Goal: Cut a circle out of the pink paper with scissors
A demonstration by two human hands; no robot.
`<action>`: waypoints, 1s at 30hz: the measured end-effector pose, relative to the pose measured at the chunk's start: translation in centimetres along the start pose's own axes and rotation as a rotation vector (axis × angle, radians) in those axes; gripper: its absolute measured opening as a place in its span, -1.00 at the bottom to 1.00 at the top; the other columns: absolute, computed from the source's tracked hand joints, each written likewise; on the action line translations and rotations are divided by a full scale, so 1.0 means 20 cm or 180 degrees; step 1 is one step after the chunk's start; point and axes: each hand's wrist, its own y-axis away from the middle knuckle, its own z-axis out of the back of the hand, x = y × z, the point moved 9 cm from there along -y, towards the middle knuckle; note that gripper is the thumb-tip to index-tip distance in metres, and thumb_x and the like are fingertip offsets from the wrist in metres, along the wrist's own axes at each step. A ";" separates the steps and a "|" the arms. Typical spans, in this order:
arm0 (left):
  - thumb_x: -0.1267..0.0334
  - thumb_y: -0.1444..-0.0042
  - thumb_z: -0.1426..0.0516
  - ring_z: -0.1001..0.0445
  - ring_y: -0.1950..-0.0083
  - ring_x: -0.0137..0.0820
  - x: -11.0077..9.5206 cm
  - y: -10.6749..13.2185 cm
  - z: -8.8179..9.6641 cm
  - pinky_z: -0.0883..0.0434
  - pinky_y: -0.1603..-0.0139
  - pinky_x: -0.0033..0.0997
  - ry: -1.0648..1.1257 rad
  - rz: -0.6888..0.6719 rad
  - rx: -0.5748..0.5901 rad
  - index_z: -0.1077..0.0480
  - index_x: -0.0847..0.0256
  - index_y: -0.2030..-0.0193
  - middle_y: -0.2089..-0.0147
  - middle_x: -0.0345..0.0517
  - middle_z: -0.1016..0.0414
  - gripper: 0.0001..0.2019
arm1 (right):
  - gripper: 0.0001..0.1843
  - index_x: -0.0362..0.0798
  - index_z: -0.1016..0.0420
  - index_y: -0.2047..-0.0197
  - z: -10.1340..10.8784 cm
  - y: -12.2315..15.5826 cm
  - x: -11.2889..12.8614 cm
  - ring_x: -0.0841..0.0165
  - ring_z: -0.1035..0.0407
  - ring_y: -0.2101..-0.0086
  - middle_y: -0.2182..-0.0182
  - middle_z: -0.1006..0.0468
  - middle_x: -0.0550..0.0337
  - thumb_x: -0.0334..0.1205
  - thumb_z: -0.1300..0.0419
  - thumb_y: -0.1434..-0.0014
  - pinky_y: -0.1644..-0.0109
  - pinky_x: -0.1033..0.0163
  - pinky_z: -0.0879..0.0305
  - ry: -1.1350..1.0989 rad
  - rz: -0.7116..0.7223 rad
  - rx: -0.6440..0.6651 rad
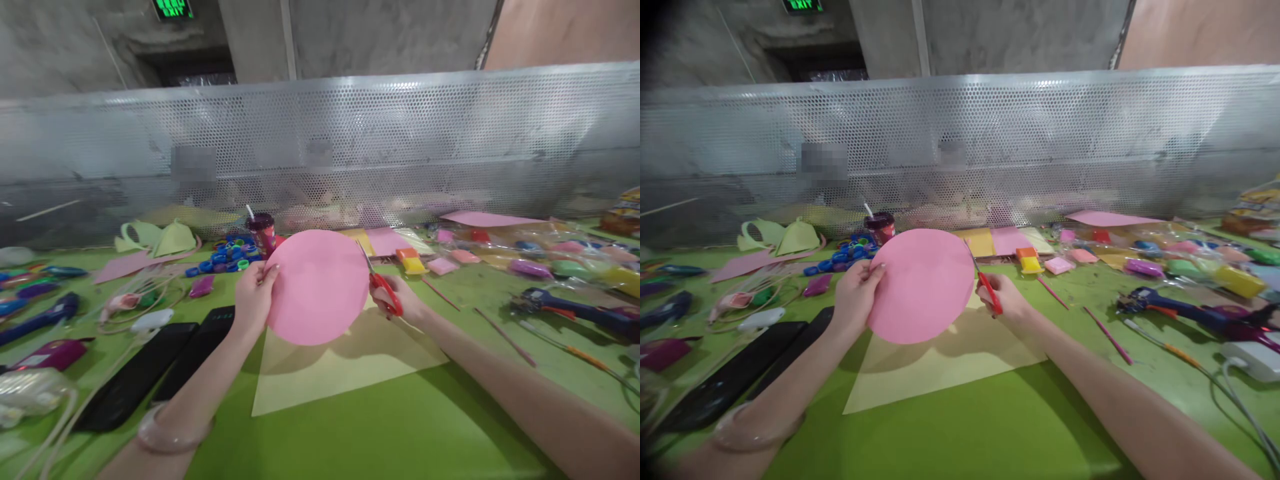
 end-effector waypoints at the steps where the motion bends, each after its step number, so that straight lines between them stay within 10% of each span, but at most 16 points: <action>1: 0.12 0.02 -0.09 -0.32 0.46 -0.43 0.00 0.00 0.00 -0.20 0.45 -0.50 0.0018 0.0014 0.0003 -0.33 0.19 0.41 0.51 -0.26 -0.36 -0.82 | -0.87 -0.04 -0.12 0.54 0.00 0.00 0.00 0.57 -0.05 0.78 0.77 -0.13 0.46 -0.29 -0.05 0.07 0.76 0.44 -0.03 0.0003 0.0010 0.0009; 30: 0.11 0.01 -0.08 -0.31 0.44 -0.42 0.00 0.00 0.00 -0.20 0.42 -0.49 0.0029 -0.0038 0.0028 -0.34 0.19 0.40 0.49 -0.25 -0.36 -0.81 | -0.93 -0.06 -0.15 0.54 0.01 0.00 0.00 0.58 -0.04 0.80 0.79 -0.15 0.45 -0.29 -0.02 0.10 0.79 0.45 -0.01 0.0078 -0.0095 -0.0153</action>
